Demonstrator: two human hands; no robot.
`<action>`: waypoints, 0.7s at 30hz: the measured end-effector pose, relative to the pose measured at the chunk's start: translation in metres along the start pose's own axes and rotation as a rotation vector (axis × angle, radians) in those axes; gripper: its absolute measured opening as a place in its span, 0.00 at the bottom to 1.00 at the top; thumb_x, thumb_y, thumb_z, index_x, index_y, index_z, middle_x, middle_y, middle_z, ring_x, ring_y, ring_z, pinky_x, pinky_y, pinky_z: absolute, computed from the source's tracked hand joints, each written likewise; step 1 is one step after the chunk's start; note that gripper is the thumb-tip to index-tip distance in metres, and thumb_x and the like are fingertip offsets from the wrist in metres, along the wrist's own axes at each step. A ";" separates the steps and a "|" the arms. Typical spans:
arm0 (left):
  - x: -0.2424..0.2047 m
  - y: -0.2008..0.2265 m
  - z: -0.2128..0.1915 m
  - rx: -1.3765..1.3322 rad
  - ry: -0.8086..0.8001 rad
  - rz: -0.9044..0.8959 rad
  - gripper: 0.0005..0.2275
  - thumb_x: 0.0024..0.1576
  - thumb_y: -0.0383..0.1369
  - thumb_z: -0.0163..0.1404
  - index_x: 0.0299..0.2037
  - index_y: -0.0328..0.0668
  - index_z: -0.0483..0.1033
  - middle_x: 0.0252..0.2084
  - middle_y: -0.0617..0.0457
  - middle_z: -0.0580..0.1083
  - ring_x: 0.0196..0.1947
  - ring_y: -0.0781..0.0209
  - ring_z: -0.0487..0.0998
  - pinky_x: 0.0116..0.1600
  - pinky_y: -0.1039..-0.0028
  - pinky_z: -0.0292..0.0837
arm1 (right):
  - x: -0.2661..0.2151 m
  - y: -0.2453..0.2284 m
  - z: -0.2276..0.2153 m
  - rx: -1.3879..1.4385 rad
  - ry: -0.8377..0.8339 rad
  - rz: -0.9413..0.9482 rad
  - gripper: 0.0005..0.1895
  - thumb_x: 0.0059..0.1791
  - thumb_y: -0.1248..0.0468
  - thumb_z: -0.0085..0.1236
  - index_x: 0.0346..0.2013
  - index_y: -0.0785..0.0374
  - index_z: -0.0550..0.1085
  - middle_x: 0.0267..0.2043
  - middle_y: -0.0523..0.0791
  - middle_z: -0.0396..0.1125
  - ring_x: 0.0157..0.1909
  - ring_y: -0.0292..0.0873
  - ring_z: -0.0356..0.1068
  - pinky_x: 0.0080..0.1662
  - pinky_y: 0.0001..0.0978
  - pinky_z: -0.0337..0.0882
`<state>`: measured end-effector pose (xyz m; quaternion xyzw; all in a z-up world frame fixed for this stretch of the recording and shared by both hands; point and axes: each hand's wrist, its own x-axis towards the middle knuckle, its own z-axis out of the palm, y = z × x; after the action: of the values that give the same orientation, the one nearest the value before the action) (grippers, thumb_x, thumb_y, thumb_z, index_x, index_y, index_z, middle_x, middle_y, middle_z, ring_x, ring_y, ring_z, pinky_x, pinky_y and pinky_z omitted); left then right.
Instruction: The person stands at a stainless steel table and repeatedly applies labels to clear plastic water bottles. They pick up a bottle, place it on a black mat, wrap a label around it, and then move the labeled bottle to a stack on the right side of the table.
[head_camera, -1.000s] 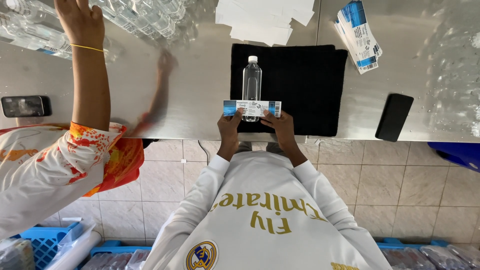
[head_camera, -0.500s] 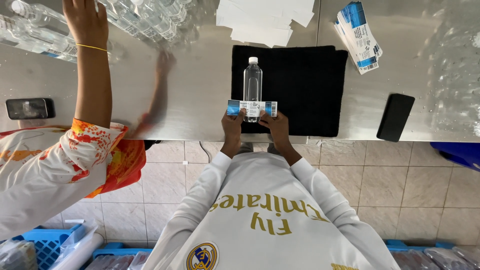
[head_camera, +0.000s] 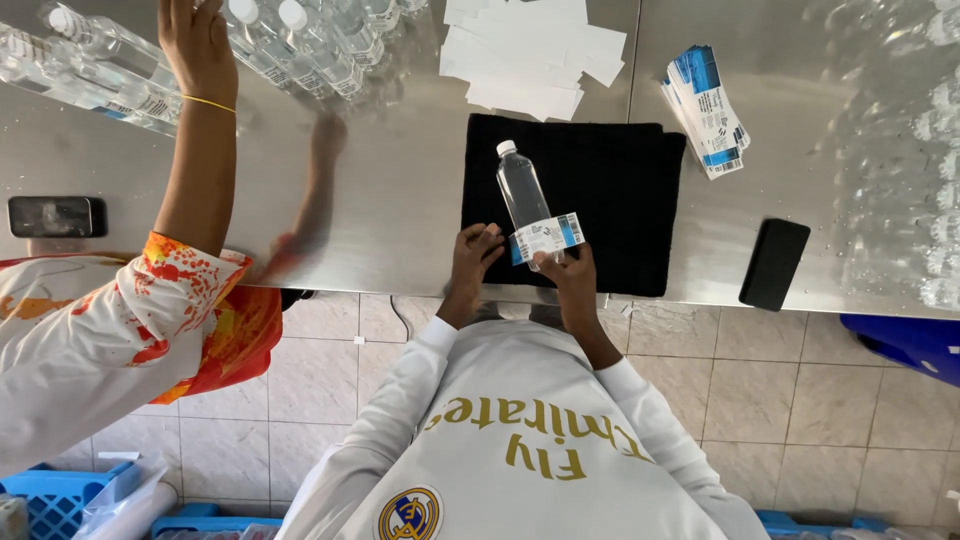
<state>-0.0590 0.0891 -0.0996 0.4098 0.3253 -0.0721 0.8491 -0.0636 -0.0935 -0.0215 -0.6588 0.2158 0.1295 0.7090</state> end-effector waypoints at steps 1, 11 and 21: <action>-0.004 0.015 0.006 -0.003 -0.001 0.001 0.28 0.63 0.43 0.66 0.63 0.35 0.63 0.61 0.36 0.71 0.61 0.43 0.80 0.66 0.55 0.80 | -0.004 -0.004 -0.006 -0.003 -0.001 -0.002 0.51 0.50 0.58 0.79 0.78 0.67 0.57 0.62 0.59 0.69 0.61 0.46 0.74 0.59 0.50 0.78; -0.016 0.061 0.094 -0.035 0.108 0.179 0.33 0.56 0.43 0.72 0.63 0.40 0.65 0.58 0.39 0.78 0.54 0.49 0.83 0.63 0.50 0.79 | -0.017 -0.031 -0.030 -0.575 0.018 -0.594 0.43 0.58 0.52 0.64 0.80 0.66 0.55 0.77 0.60 0.58 0.78 0.64 0.57 0.77 0.59 0.57; -0.066 0.084 0.149 0.008 0.156 0.140 0.24 0.54 0.37 0.71 0.54 0.44 0.70 0.48 0.49 0.81 0.50 0.57 0.84 0.59 0.55 0.78 | 0.000 -0.052 -0.022 -0.875 -0.161 -0.660 0.43 0.62 0.43 0.51 0.81 0.68 0.55 0.61 0.61 0.71 0.64 0.65 0.72 0.64 0.63 0.70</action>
<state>-0.0041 0.0235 0.0628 0.4395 0.3608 0.0184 0.8224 -0.0428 -0.1202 0.0233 -0.9127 -0.1307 0.0281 0.3863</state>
